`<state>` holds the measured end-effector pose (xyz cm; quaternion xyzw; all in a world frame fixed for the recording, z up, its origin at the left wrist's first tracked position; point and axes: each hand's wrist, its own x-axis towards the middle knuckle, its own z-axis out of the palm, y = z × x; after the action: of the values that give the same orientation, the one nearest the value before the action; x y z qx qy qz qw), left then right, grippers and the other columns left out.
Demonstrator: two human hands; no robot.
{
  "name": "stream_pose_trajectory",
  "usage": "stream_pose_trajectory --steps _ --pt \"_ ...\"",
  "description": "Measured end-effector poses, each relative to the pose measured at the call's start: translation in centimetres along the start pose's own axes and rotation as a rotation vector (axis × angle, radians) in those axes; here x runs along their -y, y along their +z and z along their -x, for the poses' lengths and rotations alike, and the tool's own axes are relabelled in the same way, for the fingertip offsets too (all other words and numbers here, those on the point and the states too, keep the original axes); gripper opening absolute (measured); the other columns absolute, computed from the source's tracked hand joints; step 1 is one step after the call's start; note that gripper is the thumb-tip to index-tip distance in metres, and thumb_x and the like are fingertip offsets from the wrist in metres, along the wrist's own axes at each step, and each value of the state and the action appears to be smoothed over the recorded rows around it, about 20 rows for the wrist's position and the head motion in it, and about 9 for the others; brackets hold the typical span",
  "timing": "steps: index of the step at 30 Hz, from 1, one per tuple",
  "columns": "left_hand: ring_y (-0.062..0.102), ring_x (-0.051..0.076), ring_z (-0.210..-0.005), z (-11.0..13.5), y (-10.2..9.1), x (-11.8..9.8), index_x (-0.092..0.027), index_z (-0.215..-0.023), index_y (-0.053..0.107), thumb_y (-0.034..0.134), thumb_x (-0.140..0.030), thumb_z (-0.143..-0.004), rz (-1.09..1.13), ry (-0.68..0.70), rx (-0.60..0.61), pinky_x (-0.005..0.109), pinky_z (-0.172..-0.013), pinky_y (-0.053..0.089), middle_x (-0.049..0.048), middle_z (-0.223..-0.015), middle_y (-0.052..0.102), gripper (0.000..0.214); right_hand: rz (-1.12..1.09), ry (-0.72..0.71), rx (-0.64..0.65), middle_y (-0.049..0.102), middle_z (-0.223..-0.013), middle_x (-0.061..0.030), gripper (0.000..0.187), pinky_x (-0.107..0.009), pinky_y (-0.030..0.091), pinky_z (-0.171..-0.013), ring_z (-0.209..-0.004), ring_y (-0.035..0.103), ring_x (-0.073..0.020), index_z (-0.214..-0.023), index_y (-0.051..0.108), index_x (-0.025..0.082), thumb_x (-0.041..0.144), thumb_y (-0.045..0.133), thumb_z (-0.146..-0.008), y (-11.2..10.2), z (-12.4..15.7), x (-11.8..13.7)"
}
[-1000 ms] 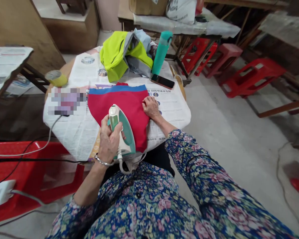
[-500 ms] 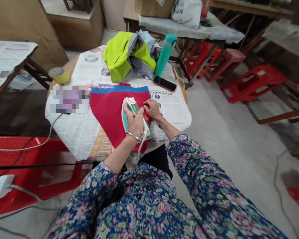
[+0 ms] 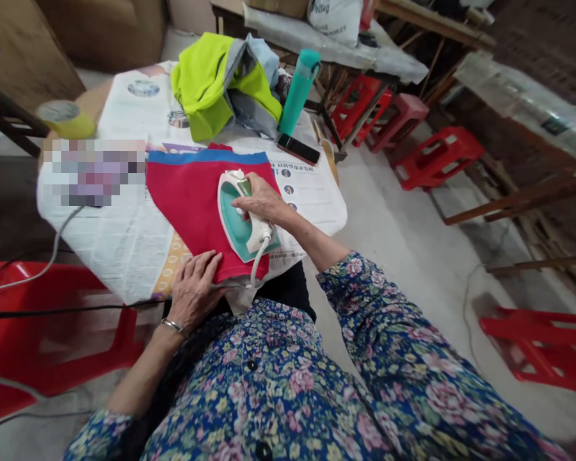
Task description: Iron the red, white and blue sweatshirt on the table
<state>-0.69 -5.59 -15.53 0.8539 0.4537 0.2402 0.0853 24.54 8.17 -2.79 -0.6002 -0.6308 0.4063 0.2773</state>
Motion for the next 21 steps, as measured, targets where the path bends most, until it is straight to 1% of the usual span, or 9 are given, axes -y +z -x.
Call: stream_pose_trajectory --steps 2,4,7,10,12,15,17,18,21 --pt "0.063 0.038 -0.144 -0.3 0.0 0.9 -0.024 -0.161 0.064 0.073 -0.054 -0.1 -0.033 0.001 0.049 0.052 -0.121 0.052 0.0186 -0.158 0.068 0.068 0.009 0.04 0.057 0.066 -0.087 -0.0003 0.035 -0.046 0.065 -0.068 -0.071 0.071 -0.0272 -0.113 0.053 0.027 0.03 0.077 -0.088 0.0 0.4 0.6" --pt "0.063 0.037 -0.143 -1.0 -0.2 1.6 -0.026 -0.161 0.064 0.073 -0.053 -0.099 -0.031 0.012 0.078 0.051 -0.118 0.054 0.0174 -0.159 0.068 0.068 0.064 0.034 0.103 0.063 -0.079 0.0026 0.035 -0.04 0.062 -0.06 -0.06 0.067 -0.024 -0.117 0.056 0.025 0.023 0.071 -0.086 -0.3 1.5 1.2" --pt "0.066 0.035 -0.138 -1.6 -0.3 2.3 -0.028 -0.155 0.07 0.071 -0.045 -0.101 -0.006 0.072 0.061 0.05 -0.114 0.058 0.0155 -0.153 0.071 0.057 0.147 0.008 0.194 0.064 -0.074 0.005 0.048 -0.034 0.057 -0.055 -0.053 0.063 -0.0199 -0.13 0.061 0.022 0.016 0.064 -0.082 -1.1 4.5 1.7" --pt "0.07 0.032 -0.132 -1.3 0.1 2.6 -0.03 -0.145 0.076 0.065 -0.035 -0.105 0.038 0.169 0.008 0.049 -0.112 0.061 0.013 -0.143 0.077 0.042 0.195 0.013 0.343 0.071 -0.078 0.0037 0.066 -0.031 0.054 -0.052 -0.049 0.061 -0.0174 -0.148 0.062 0.022 0.015 0.062 -0.082 -2.1 7.9 1.5" --pt "0.073 0.029 -0.128 -0.9 0.6 2.7 -0.03 -0.138 0.079 0.061 -0.03 -0.107 0.075 0.221 -0.038 0.047 -0.112 0.063 0.0117 -0.135 0.08 0.036 0.237 -0.04 0.408 0.079 -0.09 0.0003 0.069 -0.03 0.056 -0.056 -0.056 0.066 -0.0178 -0.151 0.065 0.023 0.014 0.064 -0.083 -2.6 9.5 1.0" --pt "0.076 0.026 -0.122 -0.4 1.1 2.7 -0.027 -0.129 0.081 0.058 -0.028 -0.109 0.108 0.247 -0.094 0.043 -0.111 0.064 0.0114 -0.125 0.083 0.031 0.299 -0.213 0.409 0.085 -0.119 -0.0061 0.064 -0.034 0.064 -0.079 -0.09 0.078 -0.0233 -0.15 0.07 0.024 0.013 0.069 -0.087 -2.7 9.9 0.5" --pt "0.078 0.025 -0.118 -0.2 1.2 2.5 -0.026 -0.127 0.082 0.058 -0.026 -0.11 0.115 0.251 -0.116 0.042 -0.11 0.065 0.0109 -0.12 0.084 0.03 0.352 -0.308 0.418 0.083 -0.132 -0.0106 0.062 -0.039 0.063 -0.095 -0.11 0.079 -0.0279 -0.153 0.069 0.021 0.017 0.077 -0.092 -2.0 8.8 0.6" --pt "0.078 0.024 -0.116 -0.1 1.3 2.4 -0.026 -0.127 0.082 0.058 -0.024 -0.109 0.117 0.261 -0.133 0.041 -0.109 0.065 0.0103 -0.118 0.084 0.029 0.385 -0.343 0.428 0.082 -0.135 -0.0123 0.063 -0.041 0.062 -0.1 -0.116 0.078 -0.0296 -0.155 0.067 0.02 0.02 0.081 -0.094 -1.5 8.0 0.8" --pt "0.079 0.021 -0.108 -0.1 1.1 2.0 -0.026 -0.126 0.08 0.058 -0.018 -0.109 0.135 0.321 -0.22 0.036 -0.104 0.065 0.0084 -0.113 0.084 0.029 0.475 -0.413 0.395 0.079 -0.141 -0.0137 0.062 -0.044 0.059 -0.107 -0.124 0.075 -0.0323 -0.157 0.065 0.022 0.025 0.084 -0.098 0.6 4.6 2.1"
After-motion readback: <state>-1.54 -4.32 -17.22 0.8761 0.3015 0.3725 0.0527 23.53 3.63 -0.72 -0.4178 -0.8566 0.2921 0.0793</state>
